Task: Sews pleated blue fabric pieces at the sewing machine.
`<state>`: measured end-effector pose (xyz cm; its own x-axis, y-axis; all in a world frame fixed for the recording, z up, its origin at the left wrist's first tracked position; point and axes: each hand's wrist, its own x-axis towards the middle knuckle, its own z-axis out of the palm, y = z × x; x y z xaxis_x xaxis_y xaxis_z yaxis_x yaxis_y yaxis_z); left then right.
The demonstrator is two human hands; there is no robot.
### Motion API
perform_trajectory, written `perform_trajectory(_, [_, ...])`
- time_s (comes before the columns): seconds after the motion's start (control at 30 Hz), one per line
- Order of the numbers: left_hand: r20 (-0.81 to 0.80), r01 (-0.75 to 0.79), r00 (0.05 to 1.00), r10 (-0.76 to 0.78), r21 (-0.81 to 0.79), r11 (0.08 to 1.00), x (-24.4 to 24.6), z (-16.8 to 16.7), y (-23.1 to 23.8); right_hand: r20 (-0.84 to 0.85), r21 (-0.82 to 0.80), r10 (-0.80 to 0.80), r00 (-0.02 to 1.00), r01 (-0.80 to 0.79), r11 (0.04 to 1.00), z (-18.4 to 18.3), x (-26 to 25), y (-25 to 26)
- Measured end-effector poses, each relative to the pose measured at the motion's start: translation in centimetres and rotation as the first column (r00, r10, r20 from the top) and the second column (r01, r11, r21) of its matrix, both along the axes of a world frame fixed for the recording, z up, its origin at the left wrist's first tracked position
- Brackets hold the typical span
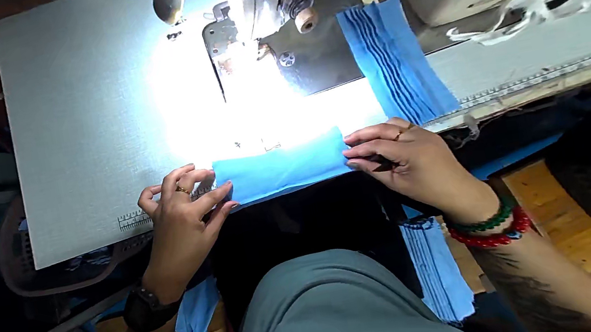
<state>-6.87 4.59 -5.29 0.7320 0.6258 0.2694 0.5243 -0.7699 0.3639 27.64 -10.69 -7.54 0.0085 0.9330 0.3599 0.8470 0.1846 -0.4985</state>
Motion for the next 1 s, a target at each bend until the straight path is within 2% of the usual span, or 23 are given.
perform_trajectory(0.17, [0.056,-0.003,0.998,0.004,-0.018,1.000,0.0,-0.3,-0.4,0.112,0.070,0.034,0.993,-0.042,0.997,-0.3,-0.6,-0.4])
perform_trajectory(0.2, [0.083,0.009,0.997,-0.003,-0.069,0.998,-0.1,-0.1,-0.2,0.075,0.067,0.050,0.996,-0.055,0.996,-0.2,-1.2,-0.8])
perform_trajectory(0.27, [0.152,0.027,0.988,0.007,-0.220,0.975,0.0,1.3,1.0,-0.140,0.026,0.124,0.982,-0.122,0.992,0.3,-3.0,-1.6])
perform_trajectory(0.33, [0.245,0.067,0.968,0.048,-0.443,0.894,0.7,3.4,3.1,-0.360,-0.011,0.231,0.904,-0.252,0.968,1.2,-5.0,-2.1])
perform_trajectory(0.4, [0.302,0.107,0.948,0.099,-0.598,0.794,3.4,4.7,5.9,-0.393,-0.034,0.245,0.886,-0.281,0.959,1.7,-6.7,-1.8])
perform_trajectory(0.47, [0.291,0.134,0.954,0.070,-0.624,0.770,7.0,4.6,8.9,-0.293,-0.103,0.163,0.942,-0.201,0.974,1.7,-7.7,-0.9])
perform_trajectory(0.6, [0.100,0.224,0.974,-0.203,-0.525,0.821,13.2,3.0,13.6,0.005,-0.235,0.018,1.000,-0.016,0.972,1.6,-8.5,1.1])
perform_trajectory(0.7, [-0.014,0.207,0.975,-0.224,-0.331,0.921,14.8,2.7,13.9,0.138,-0.175,0.020,0.990,0.004,0.985,1.6,-8.3,2.1])
perform_trajectory(0.8, [0.011,0.180,0.984,-0.179,-0.028,0.983,13.8,2.9,9.5,0.171,-0.172,0.073,0.983,-0.043,0.984,1.8,-7.4,2.8])
perform_trajectory(0.9, [-0.039,0.305,0.951,-0.306,-0.028,0.952,11.6,1.8,3.4,0.179,-0.135,0.103,0.978,-0.079,0.988,1.7,-7.0,3.1])
perform_trajectory(1.0, [-0.019,0.414,0.910,-0.414,-0.030,0.910,10.3,0.0,3.4,0.182,-0.109,0.098,0.978,-0.079,0.991,1.3,-7.0,3.2])
